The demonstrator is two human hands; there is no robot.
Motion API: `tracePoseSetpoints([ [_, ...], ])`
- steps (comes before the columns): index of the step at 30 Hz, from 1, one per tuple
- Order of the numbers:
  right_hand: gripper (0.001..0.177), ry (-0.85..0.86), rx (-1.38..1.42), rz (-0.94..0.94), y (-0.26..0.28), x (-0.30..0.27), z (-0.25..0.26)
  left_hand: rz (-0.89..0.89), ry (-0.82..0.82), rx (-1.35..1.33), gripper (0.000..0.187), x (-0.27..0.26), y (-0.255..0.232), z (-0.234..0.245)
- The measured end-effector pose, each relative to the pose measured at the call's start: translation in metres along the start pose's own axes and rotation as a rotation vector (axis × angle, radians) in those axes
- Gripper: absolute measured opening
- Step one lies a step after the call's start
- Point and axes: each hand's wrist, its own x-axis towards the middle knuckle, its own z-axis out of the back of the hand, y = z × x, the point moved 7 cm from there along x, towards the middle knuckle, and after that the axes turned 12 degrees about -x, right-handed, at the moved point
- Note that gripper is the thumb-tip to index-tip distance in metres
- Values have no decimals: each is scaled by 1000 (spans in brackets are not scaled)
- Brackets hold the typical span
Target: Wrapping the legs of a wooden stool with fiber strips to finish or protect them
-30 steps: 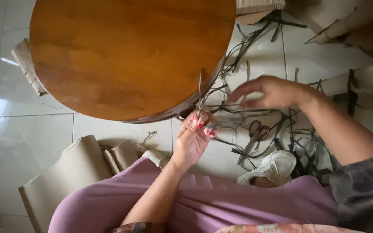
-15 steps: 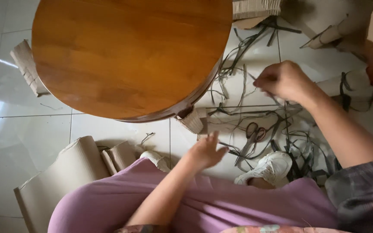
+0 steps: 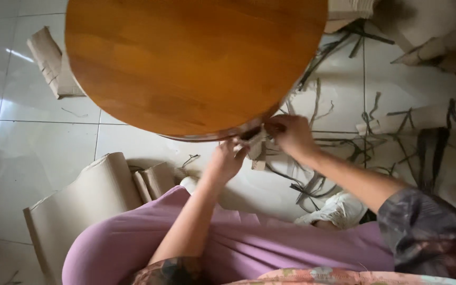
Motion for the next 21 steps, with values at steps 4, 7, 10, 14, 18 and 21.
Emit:
tracePoseSetpoints([
  [4,4,-77,-31,137,8,7,-19,-77,-126,-130,19,1,-6,7],
  [7,6,-20,-42,128,35,3,-20,-293,-221,-94,18,0,-16,13],
  [10,10,95,-12,232,60,-4,-23,-373,-264,-209,11,-2,-24,22],
  [14,56,243,62,249,35,1,-48,-257,-294,-329,6,1,-14,23],
  [18,72,467,133,53,-6,22,-63,-132,-317,-469,5,6,-3,25],
  [21,94,564,100,44,0,26,-64,-72,-357,-509,5,13,37,15],
])
